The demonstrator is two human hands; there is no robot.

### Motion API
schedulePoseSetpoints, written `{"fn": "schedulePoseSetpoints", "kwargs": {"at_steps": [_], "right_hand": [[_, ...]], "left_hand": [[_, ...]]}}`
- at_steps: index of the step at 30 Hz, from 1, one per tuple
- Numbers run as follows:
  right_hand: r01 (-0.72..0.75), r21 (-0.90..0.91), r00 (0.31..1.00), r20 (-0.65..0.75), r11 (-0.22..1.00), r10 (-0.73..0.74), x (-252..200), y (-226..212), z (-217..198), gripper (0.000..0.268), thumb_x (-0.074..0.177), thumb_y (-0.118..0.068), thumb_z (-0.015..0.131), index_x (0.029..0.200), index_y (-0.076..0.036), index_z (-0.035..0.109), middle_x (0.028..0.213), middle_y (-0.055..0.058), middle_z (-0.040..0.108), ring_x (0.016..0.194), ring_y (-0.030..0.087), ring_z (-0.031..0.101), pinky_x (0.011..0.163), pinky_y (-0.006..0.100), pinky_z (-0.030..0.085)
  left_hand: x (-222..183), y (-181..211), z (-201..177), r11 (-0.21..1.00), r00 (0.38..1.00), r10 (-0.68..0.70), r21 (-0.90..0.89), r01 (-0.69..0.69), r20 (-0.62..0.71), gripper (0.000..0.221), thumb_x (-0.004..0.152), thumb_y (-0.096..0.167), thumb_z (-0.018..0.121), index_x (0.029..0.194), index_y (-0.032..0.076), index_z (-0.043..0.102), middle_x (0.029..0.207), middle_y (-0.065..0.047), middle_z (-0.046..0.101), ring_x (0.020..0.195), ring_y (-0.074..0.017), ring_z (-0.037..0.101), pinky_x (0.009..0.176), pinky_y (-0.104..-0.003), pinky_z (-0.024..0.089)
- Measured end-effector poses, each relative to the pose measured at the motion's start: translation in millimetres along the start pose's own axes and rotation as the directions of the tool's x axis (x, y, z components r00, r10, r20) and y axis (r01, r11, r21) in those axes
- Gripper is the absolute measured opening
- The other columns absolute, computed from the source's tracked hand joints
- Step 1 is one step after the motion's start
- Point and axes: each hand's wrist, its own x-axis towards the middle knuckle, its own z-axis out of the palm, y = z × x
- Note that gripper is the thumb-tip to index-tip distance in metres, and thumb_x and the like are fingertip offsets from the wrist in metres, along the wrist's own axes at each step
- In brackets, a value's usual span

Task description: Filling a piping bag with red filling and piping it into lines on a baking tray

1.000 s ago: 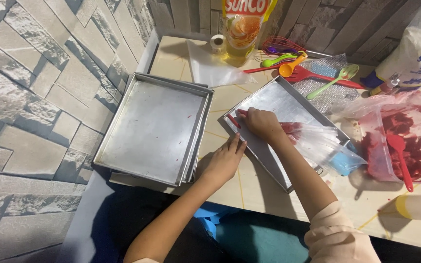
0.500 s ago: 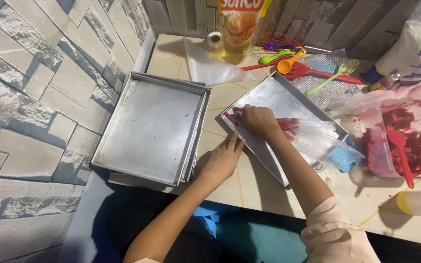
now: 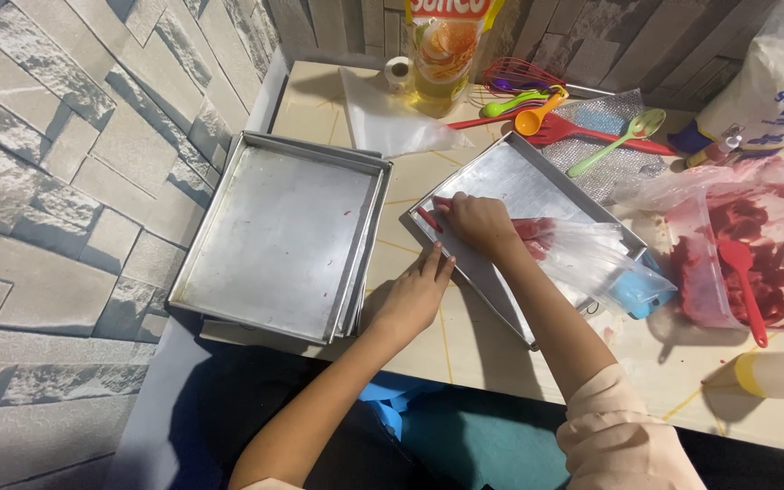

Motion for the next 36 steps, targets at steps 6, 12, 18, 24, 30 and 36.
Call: {"fn": "schedulePoseSetpoints", "kwargs": {"at_steps": [6,12,18,24,30,36], "right_hand": [[-0.021,0.025,1.000,-0.001,0.999,0.021,2.7,2.9,6.2,0.034,0.109,-0.030,0.042,0.104,-0.009,0.068,0.080,0.007,0.067,0.074,0.021,0.074,0.073,0.033,0.061],[-0.067,0.122,0.998,0.011,0.990,0.066,6.2,2.7,5.7,0.038,0.110,-0.030,0.040,0.104,-0.007,0.069,0.078,0.008,0.067,0.072,0.021,0.074,0.072,0.033,0.061],[-0.069,0.110,0.997,0.031,0.992,0.066,1.3,-1.1,-5.9,0.036,0.110,-0.028,0.041,0.104,-0.007,0.070,0.080,0.008,0.068,0.073,0.021,0.074,0.074,0.034,0.062],[-0.109,0.187,0.994,0.047,0.976,0.102,2.7,-1.0,-8.8,0.039,0.110,-0.029,0.039,0.105,-0.005,0.069,0.079,0.009,0.069,0.073,0.022,0.075,0.073,0.034,0.062],[-0.076,0.096,0.996,0.049,0.992,0.071,7.0,1.1,-0.1,0.038,0.110,-0.030,0.039,0.106,-0.008,0.070,0.081,0.007,0.070,0.075,0.020,0.075,0.074,0.034,0.062],[-0.124,0.186,0.991,0.079,0.975,0.111,7.5,2.2,-3.7,0.044,0.111,-0.033,0.035,0.107,-0.007,0.070,0.082,0.009,0.071,0.076,0.023,0.076,0.074,0.035,0.062]], "left_hand": [[6.2,-8.4,13.4,1.000,1.000,0.001,0.002,-0.001,0.005,0.067,0.088,-0.011,0.050,0.153,0.002,0.038,0.159,-0.033,0.027,0.111,-0.0447,0.065,0.096,-0.053,0.049],[2.2,-2.4,1.9,1.000,1.000,-0.014,-0.006,0.014,0.009,0.067,0.087,-0.012,0.051,0.152,0.003,0.040,0.158,-0.032,0.028,0.106,-0.0431,0.068,0.095,-0.054,0.050],[4.8,-3.5,4.9,0.999,1.000,-0.024,-0.031,0.025,0.018,0.068,0.087,-0.011,0.050,0.152,0.003,0.040,0.159,-0.031,0.029,0.107,-0.0429,0.068,0.096,-0.054,0.050],[5.5,-4.4,6.8,1.000,1.000,-0.011,0.013,0.011,0.005,0.067,0.088,-0.011,0.050,0.152,0.003,0.040,0.158,-0.032,0.029,0.106,-0.0438,0.068,0.093,-0.054,0.052],[1.7,0.7,-1.3,1.000,1.000,-0.008,0.023,0.008,0.001,0.066,0.088,-0.011,0.050,0.151,0.002,0.041,0.157,-0.033,0.029,0.106,-0.0440,0.068,0.093,-0.055,0.053],[7.9,-7.1,14.4,0.999,1.000,-0.007,0.047,0.007,-0.011,0.068,0.086,-0.013,0.052,0.152,0.002,0.041,0.157,-0.033,0.030,0.102,-0.0435,0.070,0.088,-0.053,0.056]]}}
